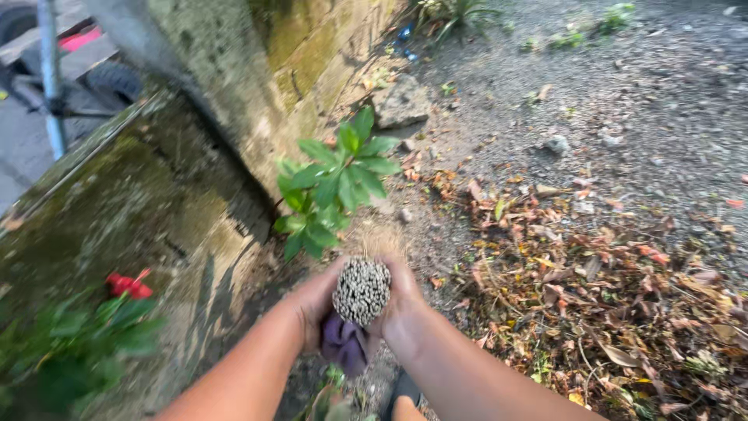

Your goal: The person cleans a bundle of thin wooden sticks, likely a broom, by vigorously rubbing them with a cloth and shaking them to remove debris.

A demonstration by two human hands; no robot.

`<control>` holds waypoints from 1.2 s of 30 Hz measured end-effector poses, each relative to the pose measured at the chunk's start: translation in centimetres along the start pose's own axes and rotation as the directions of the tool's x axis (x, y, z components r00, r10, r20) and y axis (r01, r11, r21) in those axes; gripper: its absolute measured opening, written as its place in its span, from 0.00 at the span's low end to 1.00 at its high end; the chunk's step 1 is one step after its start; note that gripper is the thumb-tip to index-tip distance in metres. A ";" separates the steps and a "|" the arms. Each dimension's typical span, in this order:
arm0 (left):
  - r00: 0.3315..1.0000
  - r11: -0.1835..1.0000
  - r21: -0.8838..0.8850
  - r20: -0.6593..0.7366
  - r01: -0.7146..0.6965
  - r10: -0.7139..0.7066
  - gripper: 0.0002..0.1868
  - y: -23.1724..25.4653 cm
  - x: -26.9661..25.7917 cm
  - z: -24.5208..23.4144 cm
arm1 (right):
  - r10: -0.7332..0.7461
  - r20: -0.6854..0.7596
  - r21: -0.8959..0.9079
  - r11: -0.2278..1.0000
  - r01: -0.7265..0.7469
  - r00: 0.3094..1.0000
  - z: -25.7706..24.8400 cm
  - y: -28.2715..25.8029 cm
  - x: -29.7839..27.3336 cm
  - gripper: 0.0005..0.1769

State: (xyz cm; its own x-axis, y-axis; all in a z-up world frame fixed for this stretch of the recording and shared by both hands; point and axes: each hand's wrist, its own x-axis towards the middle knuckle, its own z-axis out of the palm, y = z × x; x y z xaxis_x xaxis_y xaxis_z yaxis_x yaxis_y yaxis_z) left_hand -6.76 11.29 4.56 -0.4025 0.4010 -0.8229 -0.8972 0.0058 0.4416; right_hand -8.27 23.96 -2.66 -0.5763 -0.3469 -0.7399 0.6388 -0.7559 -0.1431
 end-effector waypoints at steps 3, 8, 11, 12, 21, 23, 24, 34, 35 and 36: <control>0.997 0.999 0.009 0.075 0.036 -0.037 0.30 0.2 3.0 0.8 | -0.078 -0.064 0.008 0.997 0.078 0.995 -0.3 -2.1 -0.4 0.23; 0.974 0.966 0.221 0.208 -0.135 0.088 0.24 6.0 2.9 0.8 | -0.165 -0.128 0.313 0.929 0.197 0.978 6.1 -4.8 -5.0 0.25; 0.958 0.963 0.103 0.178 -0.247 0.227 0.19 10.8 2.2 2.1 | -0.192 0.009 0.379 0.909 0.175 0.981 9.7 -7.5 -5.9 0.24; 0.967 0.966 0.120 0.141 -0.228 0.211 0.22 12.1 2.2 2.5 | -0.197 0.013 0.382 0.907 0.177 0.980 10.4 -8.6 -6.0 0.24; 0.993 0.988 0.153 0.117 -0.034 0.016 0.36 12.3 10.2 7.0 | -0.134 -0.170 0.188 0.968 0.166 0.976 4.1 -15.0 -2.3 0.17; 0.985 0.986 0.166 0.163 0.030 -0.058 0.38 12.3 10.9 6.9 | -0.128 -0.298 0.280 0.936 0.214 0.946 3.5 -14.9 -2.2 0.27; 0.986 0.988 0.157 0.163 0.001 -0.026 0.31 12.3 10.8 6.8 | -0.126 -0.303 0.291 0.932 0.218 0.944 3.6 -14.9 -2.3 0.27; 0.942 0.933 0.302 0.321 -0.198 0.096 0.19 19.8 9.3 2.6 | -0.250 -0.100 0.383 0.884 0.269 0.963 10.1 -16.0 -0.6 0.18; 0.936 0.926 0.317 0.340 -0.203 0.089 0.19 20.6 10.2 2.7 | -0.225 -0.126 0.374 0.891 0.256 0.966 10.2 -16.4 0.2 0.18; 0.963 0.952 0.284 0.267 -0.113 0.035 0.22 21.0 11.3 3.0 | -0.242 -0.137 0.388 0.879 0.277 0.960 9.7 -17.0 0.8 0.18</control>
State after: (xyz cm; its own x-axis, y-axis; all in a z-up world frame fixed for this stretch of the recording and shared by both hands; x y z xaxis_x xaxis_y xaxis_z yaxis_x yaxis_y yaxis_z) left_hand -29.61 18.65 5.60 -0.3699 0.6312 -0.6817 -0.7569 0.2207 0.6151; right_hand -24.57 31.15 5.61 -0.6386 -0.0741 -0.7660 0.2041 -0.9760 -0.0758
